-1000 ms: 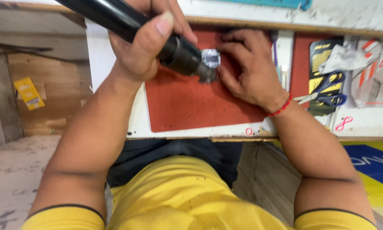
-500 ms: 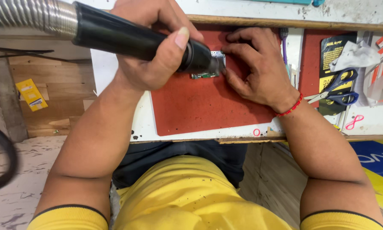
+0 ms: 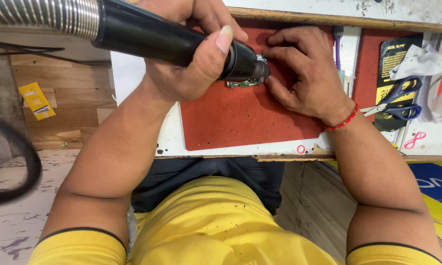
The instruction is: The person uses a purple brush to clean a small circuit board on a red mat. They then use a hot air gun to heat the board while holding it steady. Finally, they use a screwdriver to remove screws from the back of a smartphone chassis.
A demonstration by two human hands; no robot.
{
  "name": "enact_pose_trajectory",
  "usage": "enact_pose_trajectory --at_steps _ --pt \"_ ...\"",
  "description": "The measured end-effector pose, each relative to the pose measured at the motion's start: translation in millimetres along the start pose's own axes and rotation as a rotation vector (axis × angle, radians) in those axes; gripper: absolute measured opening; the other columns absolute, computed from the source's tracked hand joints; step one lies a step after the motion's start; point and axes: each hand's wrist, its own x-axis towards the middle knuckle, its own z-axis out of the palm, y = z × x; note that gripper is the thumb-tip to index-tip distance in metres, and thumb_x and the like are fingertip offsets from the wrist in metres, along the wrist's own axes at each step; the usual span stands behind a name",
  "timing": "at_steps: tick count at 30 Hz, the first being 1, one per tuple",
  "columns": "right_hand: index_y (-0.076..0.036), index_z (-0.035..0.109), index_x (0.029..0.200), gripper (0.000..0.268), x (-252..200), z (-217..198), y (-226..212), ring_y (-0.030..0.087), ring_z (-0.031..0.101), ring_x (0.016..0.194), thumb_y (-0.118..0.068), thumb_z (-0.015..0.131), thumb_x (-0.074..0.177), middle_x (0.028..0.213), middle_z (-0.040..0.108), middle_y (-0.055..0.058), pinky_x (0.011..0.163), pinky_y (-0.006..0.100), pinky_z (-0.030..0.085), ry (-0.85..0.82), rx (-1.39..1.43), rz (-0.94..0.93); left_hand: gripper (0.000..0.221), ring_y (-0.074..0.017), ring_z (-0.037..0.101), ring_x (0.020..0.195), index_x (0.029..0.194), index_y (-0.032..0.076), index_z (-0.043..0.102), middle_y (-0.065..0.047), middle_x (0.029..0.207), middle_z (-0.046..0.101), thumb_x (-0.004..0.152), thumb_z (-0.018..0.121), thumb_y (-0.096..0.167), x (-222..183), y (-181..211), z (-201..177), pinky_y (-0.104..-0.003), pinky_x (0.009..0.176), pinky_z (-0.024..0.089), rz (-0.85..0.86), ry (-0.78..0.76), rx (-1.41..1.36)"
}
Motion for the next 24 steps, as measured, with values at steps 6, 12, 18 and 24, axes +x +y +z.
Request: enact_pose_trajectory --at_steps 6,12,18,24 --pt "-0.005 0.068 0.126 0.04 -1 0 3 0.033 0.057 0.121 -0.011 0.083 0.089 0.131 0.06 0.013 0.106 0.043 0.046 -0.011 0.027 0.029 0.018 -0.0163 0.072 0.076 0.087 -0.003 0.054 -0.015 0.089 0.07 0.102 0.063 0.003 6 4 -3 -0.026 0.065 0.056 0.026 -0.058 0.018" --pt "-0.004 0.07 0.121 0.04 4 -2 -1 0.034 0.058 0.123 -0.012 0.084 0.085 0.132 0.061 0.013 0.107 0.046 0.045 -0.02 0.01 0.031 0.019 -0.0148 0.056 0.061 0.081 0.0 0.055 -0.01 0.075 0.062 0.096 0.066 0.002 11 -1 -3 -0.027 0.054 0.043 0.143 -0.048 0.089" --pt "-0.004 0.07 0.125 0.038 1 -1 1 0.032 0.057 0.12 -0.012 0.084 0.09 0.135 0.061 0.012 0.106 0.041 0.045 -0.018 0.018 0.03 0.02 -0.011 0.057 0.067 0.09 0.001 0.053 -0.007 0.084 0.061 0.107 0.065 0.002 -4 -8 0 -0.023 0.062 0.046 0.01 -0.057 -0.013" --pt "-0.004 0.07 0.124 0.038 2 -2 -1 0.033 0.057 0.124 -0.013 0.083 0.09 0.134 0.062 0.012 0.11 0.044 0.045 -0.02 0.006 0.03 0.017 -0.0112 0.058 0.067 0.09 0.002 0.056 -0.006 0.081 0.062 0.104 0.067 0.002 -1 -6 5 -0.023 0.059 0.046 0.039 -0.022 0.052"
